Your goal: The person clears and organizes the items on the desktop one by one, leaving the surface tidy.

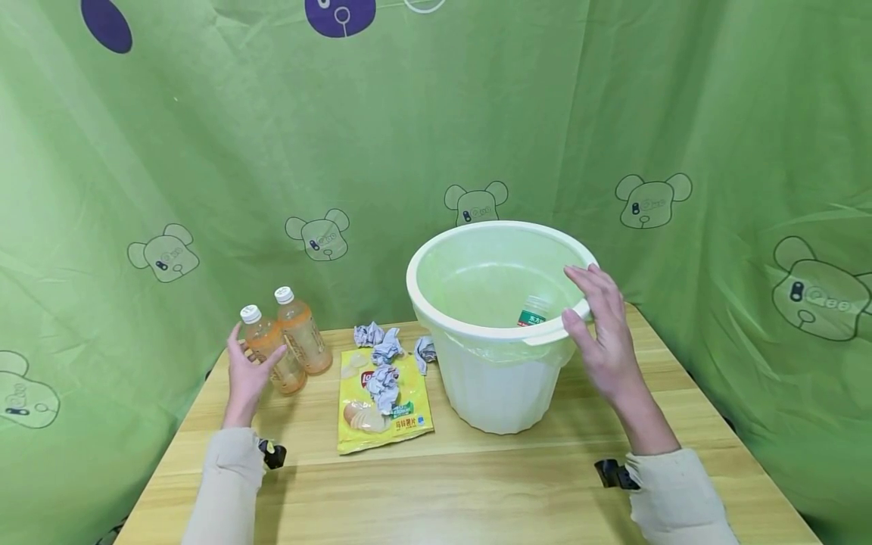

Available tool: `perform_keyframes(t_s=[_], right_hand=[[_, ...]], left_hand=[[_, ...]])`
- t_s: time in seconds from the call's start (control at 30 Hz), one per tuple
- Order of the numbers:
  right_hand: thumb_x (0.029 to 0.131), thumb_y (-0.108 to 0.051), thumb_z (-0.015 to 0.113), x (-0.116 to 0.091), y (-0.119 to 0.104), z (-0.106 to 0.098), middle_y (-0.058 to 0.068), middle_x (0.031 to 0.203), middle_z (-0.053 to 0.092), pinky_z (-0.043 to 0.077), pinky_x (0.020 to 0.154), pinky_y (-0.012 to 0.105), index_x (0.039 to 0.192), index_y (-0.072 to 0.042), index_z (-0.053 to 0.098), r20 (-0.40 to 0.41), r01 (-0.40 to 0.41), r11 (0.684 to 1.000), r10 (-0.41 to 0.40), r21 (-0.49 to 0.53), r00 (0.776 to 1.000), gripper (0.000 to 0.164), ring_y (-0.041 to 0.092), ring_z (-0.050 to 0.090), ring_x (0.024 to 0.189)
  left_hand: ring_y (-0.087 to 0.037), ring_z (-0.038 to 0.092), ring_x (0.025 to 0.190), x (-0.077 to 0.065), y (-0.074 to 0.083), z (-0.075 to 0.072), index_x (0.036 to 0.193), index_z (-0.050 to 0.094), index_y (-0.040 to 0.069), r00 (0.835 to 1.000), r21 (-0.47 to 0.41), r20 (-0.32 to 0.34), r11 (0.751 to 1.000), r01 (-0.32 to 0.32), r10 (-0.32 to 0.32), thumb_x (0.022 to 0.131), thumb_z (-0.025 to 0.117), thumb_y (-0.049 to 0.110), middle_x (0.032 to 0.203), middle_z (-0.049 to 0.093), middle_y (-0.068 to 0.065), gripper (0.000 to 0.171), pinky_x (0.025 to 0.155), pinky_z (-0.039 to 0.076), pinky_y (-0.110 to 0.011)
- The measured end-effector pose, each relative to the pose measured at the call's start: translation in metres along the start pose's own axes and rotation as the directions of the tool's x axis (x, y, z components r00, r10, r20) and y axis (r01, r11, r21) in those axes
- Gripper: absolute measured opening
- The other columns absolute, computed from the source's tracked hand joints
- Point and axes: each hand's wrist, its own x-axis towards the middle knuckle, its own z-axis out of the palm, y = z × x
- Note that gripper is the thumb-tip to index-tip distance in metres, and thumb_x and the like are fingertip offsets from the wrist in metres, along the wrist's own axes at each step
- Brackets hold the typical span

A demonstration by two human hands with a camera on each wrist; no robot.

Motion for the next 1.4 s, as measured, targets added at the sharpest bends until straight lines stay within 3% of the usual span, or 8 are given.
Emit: perform_keyframes(t_s=[0.2,0.53,0.7,0.97,1.23,1.4], right_hand=[[0.098,-0.007,0.048,-0.001,0.000,0.000,0.011,0.158,0.044,0.005,0.129,0.056,0.152,-0.006,0.050,-0.002,-0.002,1.000,0.002,0.003,1.000,0.054,0.022,0.023,0.155],[0.099,-0.007,0.048,-0.002,0.000,-0.001,-0.007,0.156,0.045,0.005,0.130,0.054,0.151,-0.005,0.050,0.002,-0.004,1.000,0.004,0.009,1.000,0.053,0.022,0.022,0.155],[0.099,-0.007,0.048,-0.002,0.000,-0.001,0.002,0.157,0.046,0.005,0.130,0.054,0.151,-0.005,0.050,-0.003,0.001,1.000,-0.001,0.006,1.000,0.052,0.022,0.023,0.155],[0.099,-0.008,0.048,0.001,0.000,-0.001,0.000,0.157,0.045,0.005,0.130,0.052,0.151,-0.005,0.050,-0.008,0.004,1.000,-0.004,0.007,1.000,0.052,0.023,0.022,0.156],[0.099,-0.008,0.048,0.002,-0.002,0.000,0.014,0.158,0.043,0.004,0.129,0.060,0.151,-0.005,0.050,0.005,-0.005,1.000,0.005,0.011,1.000,0.052,0.024,0.021,0.156],[0.099,-0.008,0.049,0.001,-0.002,0.000,0.012,0.158,0.044,0.004,0.129,0.060,0.151,-0.006,0.050,0.002,-0.005,1.000,0.005,0.008,1.000,0.053,0.024,0.022,0.156]], left_hand=[[-0.046,0.047,0.137,-0.001,-0.007,-0.001,0.163,0.022,0.023,0.999,0.031,0.026,0.999,-0.023,0.022,0.095,0.077,0.022,0.154,0.043,-0.025,0.087,0.113,0.046,-0.059],[-0.050,0.045,0.139,-0.004,-0.008,-0.003,0.164,0.021,0.025,0.999,0.063,0.040,0.998,-0.012,0.010,0.096,0.076,0.024,0.157,0.041,-0.024,0.087,0.114,0.044,-0.064],[-0.049,0.044,0.141,-0.003,-0.009,-0.004,0.165,0.019,0.027,0.998,0.068,0.051,0.997,-0.026,0.022,0.097,0.074,0.028,0.159,0.040,-0.023,0.088,0.114,0.043,-0.065],[-0.047,0.044,0.142,0.001,-0.006,-0.003,0.164,0.020,0.026,0.998,0.047,0.060,0.998,-0.030,0.027,0.096,0.075,0.025,0.161,0.039,-0.020,0.088,0.116,0.043,-0.064],[-0.039,0.049,0.135,-0.005,0.000,-0.009,0.163,0.025,0.023,0.998,0.031,0.036,0.998,-0.046,0.045,0.094,0.078,0.022,0.156,0.045,-0.018,0.087,0.111,0.048,-0.057],[-0.037,0.050,0.133,-0.012,0.012,-0.012,0.162,0.028,0.023,0.996,0.020,0.021,0.996,-0.083,0.082,0.093,0.079,0.022,0.155,0.047,-0.018,0.086,0.108,0.049,-0.053]])
